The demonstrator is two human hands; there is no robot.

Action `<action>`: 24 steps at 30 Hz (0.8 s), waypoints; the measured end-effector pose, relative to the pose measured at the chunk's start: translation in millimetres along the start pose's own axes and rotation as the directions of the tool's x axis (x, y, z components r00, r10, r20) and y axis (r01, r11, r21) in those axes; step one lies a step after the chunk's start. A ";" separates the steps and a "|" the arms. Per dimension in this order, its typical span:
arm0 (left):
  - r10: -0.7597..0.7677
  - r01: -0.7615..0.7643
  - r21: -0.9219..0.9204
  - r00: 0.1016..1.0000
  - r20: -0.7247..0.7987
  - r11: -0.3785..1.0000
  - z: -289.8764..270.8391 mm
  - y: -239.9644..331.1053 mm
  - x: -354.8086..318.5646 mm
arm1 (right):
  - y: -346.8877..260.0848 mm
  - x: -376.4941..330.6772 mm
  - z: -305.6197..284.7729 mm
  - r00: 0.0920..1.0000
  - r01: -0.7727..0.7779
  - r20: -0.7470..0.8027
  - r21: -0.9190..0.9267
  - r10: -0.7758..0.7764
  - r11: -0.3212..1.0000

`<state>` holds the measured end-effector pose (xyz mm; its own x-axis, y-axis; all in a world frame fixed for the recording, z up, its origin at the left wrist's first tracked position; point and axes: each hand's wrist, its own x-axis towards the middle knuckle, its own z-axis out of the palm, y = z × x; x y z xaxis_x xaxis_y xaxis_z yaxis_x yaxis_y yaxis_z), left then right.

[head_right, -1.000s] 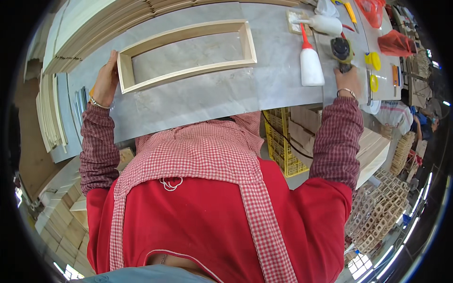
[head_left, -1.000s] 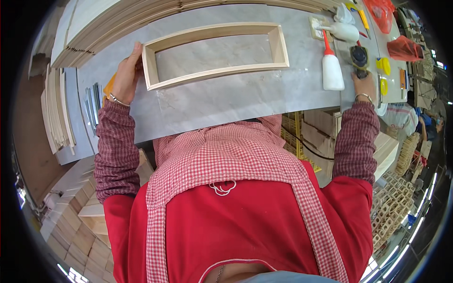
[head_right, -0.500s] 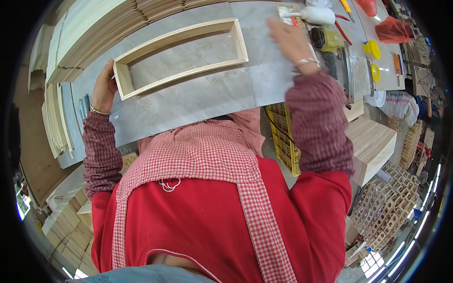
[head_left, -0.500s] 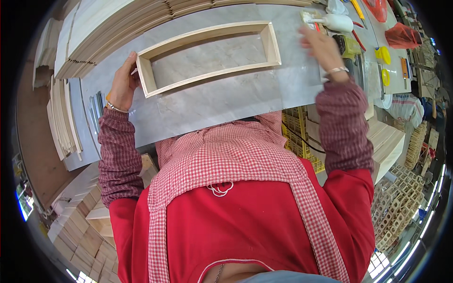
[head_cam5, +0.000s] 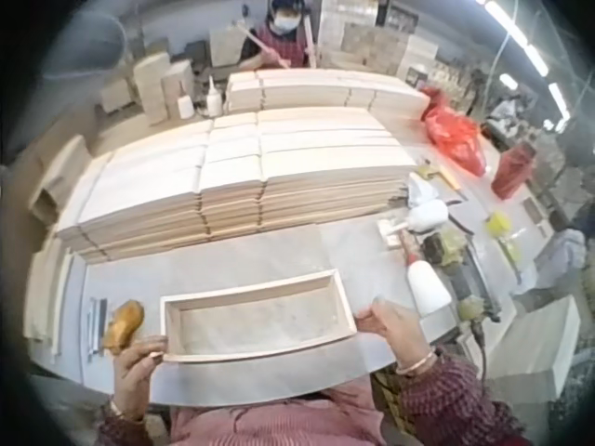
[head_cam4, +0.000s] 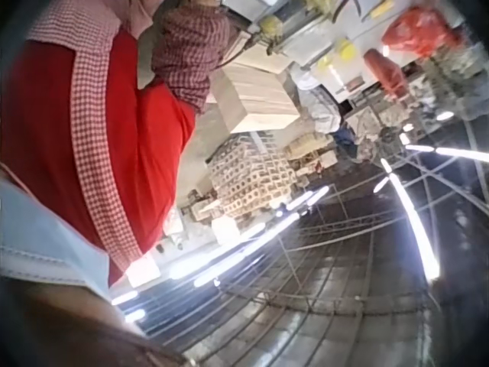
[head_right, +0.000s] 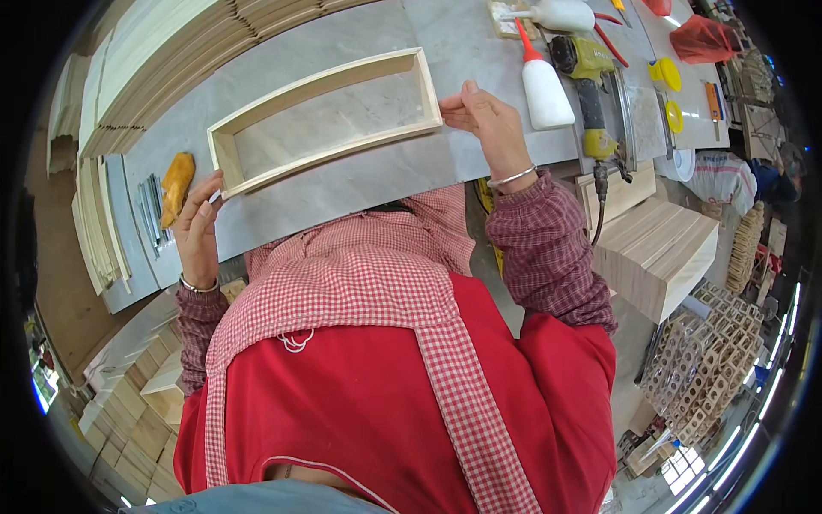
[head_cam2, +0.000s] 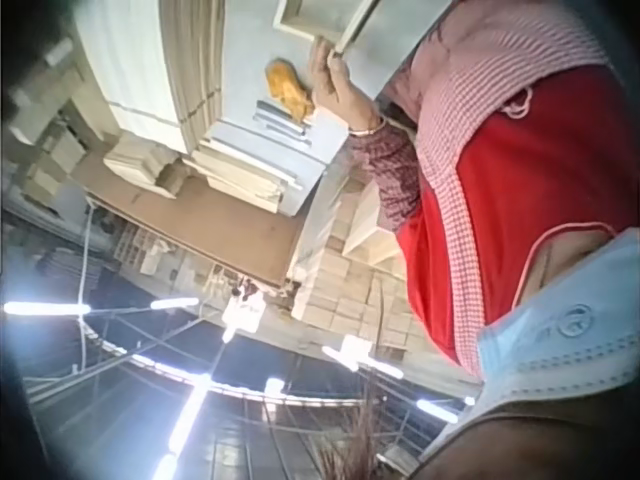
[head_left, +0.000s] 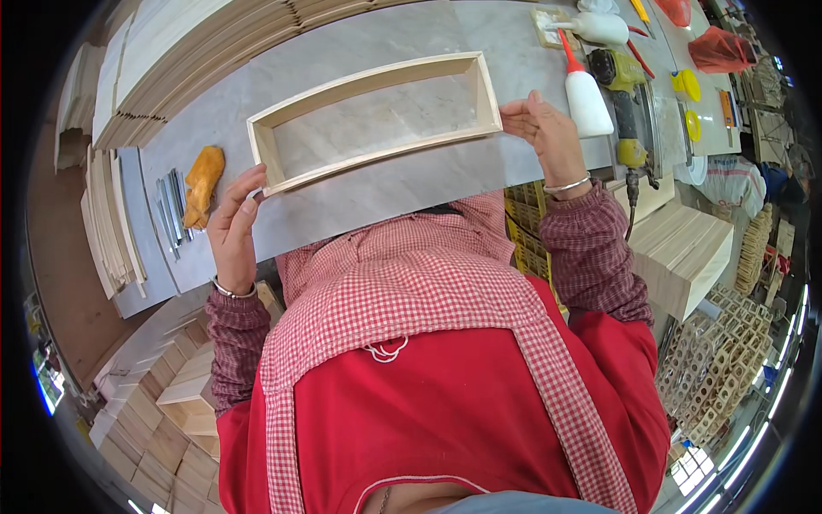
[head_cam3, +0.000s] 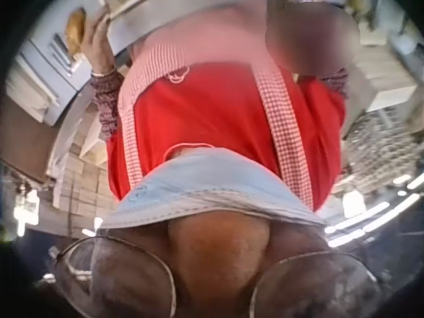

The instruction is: Assembling wooden box components by applying glue and using a nail gun at a factory workbench.

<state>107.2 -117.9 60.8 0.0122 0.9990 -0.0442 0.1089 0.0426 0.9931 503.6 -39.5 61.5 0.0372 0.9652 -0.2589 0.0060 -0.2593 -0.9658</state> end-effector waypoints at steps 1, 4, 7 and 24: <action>-0.020 0.020 -0.028 1.000 -0.024 0.999 3.7 -1.0 -3.0 | 1.5 -2.5 -4.2 0.999 0.032 -0.009 -0.038 -0.032 0.999; -0.074 0.064 -0.109 0.993 -0.091 0.992 5.1 -10.4 -5.4 | -3.2 -1.7 -31.6 0.948 0.165 -0.120 -0.605 -0.295 0.779; -0.130 0.085 -0.236 0.975 -0.182 0.968 3.7 -7.0 -3.5 | 4.5 10.0 -87.6 0.764 0.157 -0.151 -0.900 -0.627 0.408; -0.041 0.066 0.047 0.908 -0.417 0.997 -11.4 -44.8 -9.2 | -23.4 1.6 -80.3 0.862 0.285 -0.433 -0.019 -0.265 0.958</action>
<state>90.9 -128.7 18.0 -0.4080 0.9123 -0.0353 0.1556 0.1076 0.9819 583.7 -34.6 84.9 0.4631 0.8854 0.0392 0.0352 0.0258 -0.9990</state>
